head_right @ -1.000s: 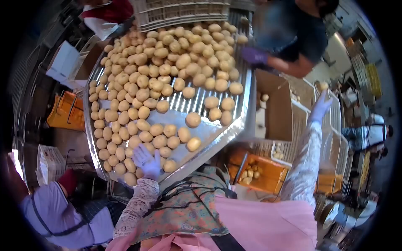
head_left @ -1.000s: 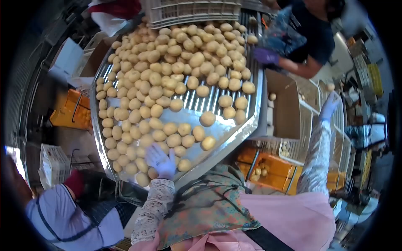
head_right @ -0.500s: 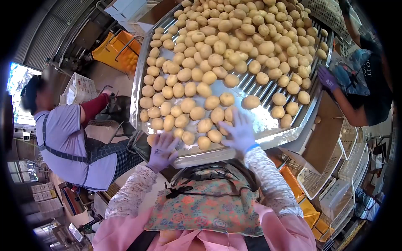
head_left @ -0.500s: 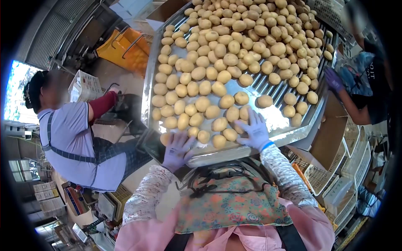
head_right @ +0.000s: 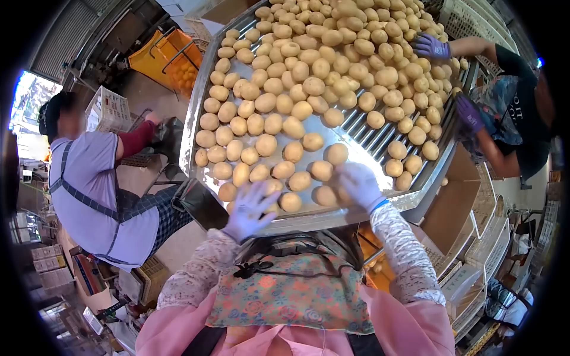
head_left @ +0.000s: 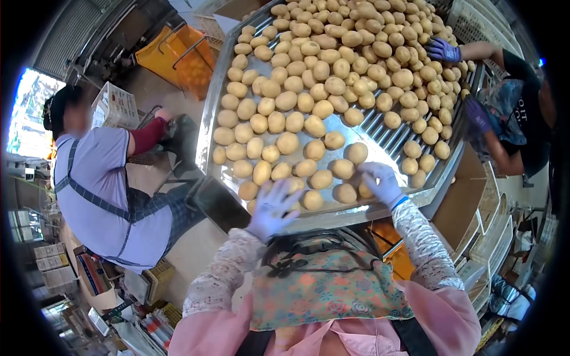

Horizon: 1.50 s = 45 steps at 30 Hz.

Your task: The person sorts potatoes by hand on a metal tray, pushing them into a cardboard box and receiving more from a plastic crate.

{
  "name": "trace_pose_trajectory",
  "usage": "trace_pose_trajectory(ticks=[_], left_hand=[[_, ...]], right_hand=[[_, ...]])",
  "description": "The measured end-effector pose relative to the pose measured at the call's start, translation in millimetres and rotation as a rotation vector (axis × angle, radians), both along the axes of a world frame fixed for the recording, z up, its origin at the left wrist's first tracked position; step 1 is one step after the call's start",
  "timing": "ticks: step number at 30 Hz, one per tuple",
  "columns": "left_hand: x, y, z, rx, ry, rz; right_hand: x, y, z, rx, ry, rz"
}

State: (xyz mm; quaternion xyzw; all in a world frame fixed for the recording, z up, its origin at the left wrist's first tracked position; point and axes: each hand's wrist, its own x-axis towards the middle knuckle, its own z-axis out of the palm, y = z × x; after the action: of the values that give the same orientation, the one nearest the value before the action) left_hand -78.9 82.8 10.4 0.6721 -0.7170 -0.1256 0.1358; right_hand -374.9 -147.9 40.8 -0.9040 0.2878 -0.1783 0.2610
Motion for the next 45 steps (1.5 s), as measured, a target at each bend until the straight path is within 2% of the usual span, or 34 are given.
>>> trace_pose_trajectory(ticks=[1, 2, 4, 5, 7, 8, 12, 13, 14, 15, 16, 17, 19, 21, 22, 26, 27, 29, 31, 32, 33, 35, 37, 38, 39, 40, 41, 42, 43, 44, 45], left_hand=[[18.2, 8.0, -0.4, 0.028, 0.059, -0.007], [31.9, 8.8, 1.0, 0.032, 0.054, -0.012], [49.4, 6.9, 2.5, 0.059, -0.191, 0.18], [46.3, -0.2, 0.6, 0.059, -0.198, 0.18], [26.4, -24.6, -12.3, -0.022, -0.2, 0.393], [11.7, -34.9, -25.2, -0.095, -0.186, 0.475], [-29.6, -49.1, -6.3, -0.056, -0.21, 0.518], [-29.2, -40.1, -3.0, -0.058, -0.169, 0.325], [-26.7, -33.0, -1.7, -0.057, -0.128, 0.13], [-17.8, -27.2, -1.5, -0.06, -0.129, 0.138], [-4.9, -18.3, -1.7, -0.038, -0.034, 0.101], [4.9, -11.5, 2.9, -0.011, 0.062, 0.058], [13.8, -14.8, 16.2, -0.056, 0.03, 0.094], [17.5, -30.4, 30.9, -0.175, -0.021, 0.103], [14.9, -47.5, 35.2, -0.255, 0.01, 0.081], [-10.2, -117.7, 12.5, -0.211, 0.055, -0.014], [-19.6, -131.2, -2.7, -0.178, 0.013, 0.032], [-30.1, -155.6, -7.3, -0.152, -0.013, 0.083], [-37.9, -170.8, 3.6, 0.13, -0.106, 0.102], [-39.1, -175.5, -6.1, 0.054, -0.145, 0.078], [-39.1, -182.1, -6.0, 0.056, -0.14, 0.07], [-39.7, -194.1, 1.2, 0.224, -0.154, 0.037], [-48.1, -194.8, 11.7, 0.24, -0.063, 0.073], [-55.6, -192.3, 10.5, 0.094, 0.088, 0.093], [-63.6, -186.6, 8.8, -0.043, 0.239, 0.112], [-84.3, -181.8, 32.7, -0.021, 0.284, 0.124], [-108.2, -175.0, 40.5, -0.068, 0.359, 0.044], [-133.2, -167.4, 46.2, -0.119, 0.437, -0.033], [-155.9, -159.9, 54.6, -0.159, 0.456, -0.216], [-173.6, -148.7, 61.9, -0.198, 0.471, -0.4], [-185.5, -129.9, 67.1, -0.33, 0.414, -0.357]], right_hand=[[0.7, -9.8, 2.1, -0.101, -0.061, -0.117], [4.9, -21.2, 1.2, -0.063, 0.065, -0.203], [31.3, -34.0, -3.6, -0.109, 0.091, -0.237], [47.3, -36.3, -6.5, -0.162, 0.118, -0.268], [73.5, -37.3, -19.9, -0.061, 0.205, -0.203], [86.2, -37.9, -25.4, -0.145, 0.395, -0.183], [102.7, -26.4, -19.6, 0.054, 0.37, -0.174], [95.6, -28.2, -17.2, 0.043, 0.367, -0.166], [84.4, -31.4, -14.2, 0.24, 0.342, -0.186], [74.0, -36.8, -13.4, 0.441, 0.316, -0.207], [66.0, -42.9, -19.9, 0.432, 0.464, -0.241], [65.1, -36.9, -16.0, 0.439, 0.465, -0.244], [63.4, -26.0, -6.0, 0.232, 0.277, -0.326], [76.2, -23.7, -14.7, 0.064, 0.233, -0.204], [87.9, -23.9, -17.4, 0.148, 0.28, -0.178], [116.3, -27.4, -9.0, 0.382, 0.342, -0.203], [107.9, -27.8, -13.0, 0.38, 0.337, -0.22], [68.5, -29.3, -27.7, 0.248, -0.302, -0.373], [0.2, -26.8, -7.6, 0.23, -0.433, -0.568], [-42.4, -23.1, 11.2, 0.275, -0.453, -0.714], [-87.3, -23.0, 9.0, 0.31, -0.646, -0.779], [-149.2, -17.8, 20.8, 0.045, -0.673, -0.919], [-183.7, 6.8, 38.9, -0.153, 0.036, -1.296], [-184.9, 14.1, 39.0, -0.269, -0.03, -1.064], [-177.2, 31.9, 32.2, 0.273, -0.42, -1.029], [-155.8, 42.8, 31.9, 0.514, -0.515, -0.905], [-116.2, 60.7, 48.7, 0.77, -0.633, -0.829], [-90.7, 75.1, 43.1, 0.922, -0.703, -0.726], [-47.7, 85.6, 49.7, 1.13, -1.138, -0.646], [-42.9, 86.0, 35.3, 1.153, -1.127, -0.613], [-41.5, 81.3, 34.9, 1.102, -1.091, -0.845]])
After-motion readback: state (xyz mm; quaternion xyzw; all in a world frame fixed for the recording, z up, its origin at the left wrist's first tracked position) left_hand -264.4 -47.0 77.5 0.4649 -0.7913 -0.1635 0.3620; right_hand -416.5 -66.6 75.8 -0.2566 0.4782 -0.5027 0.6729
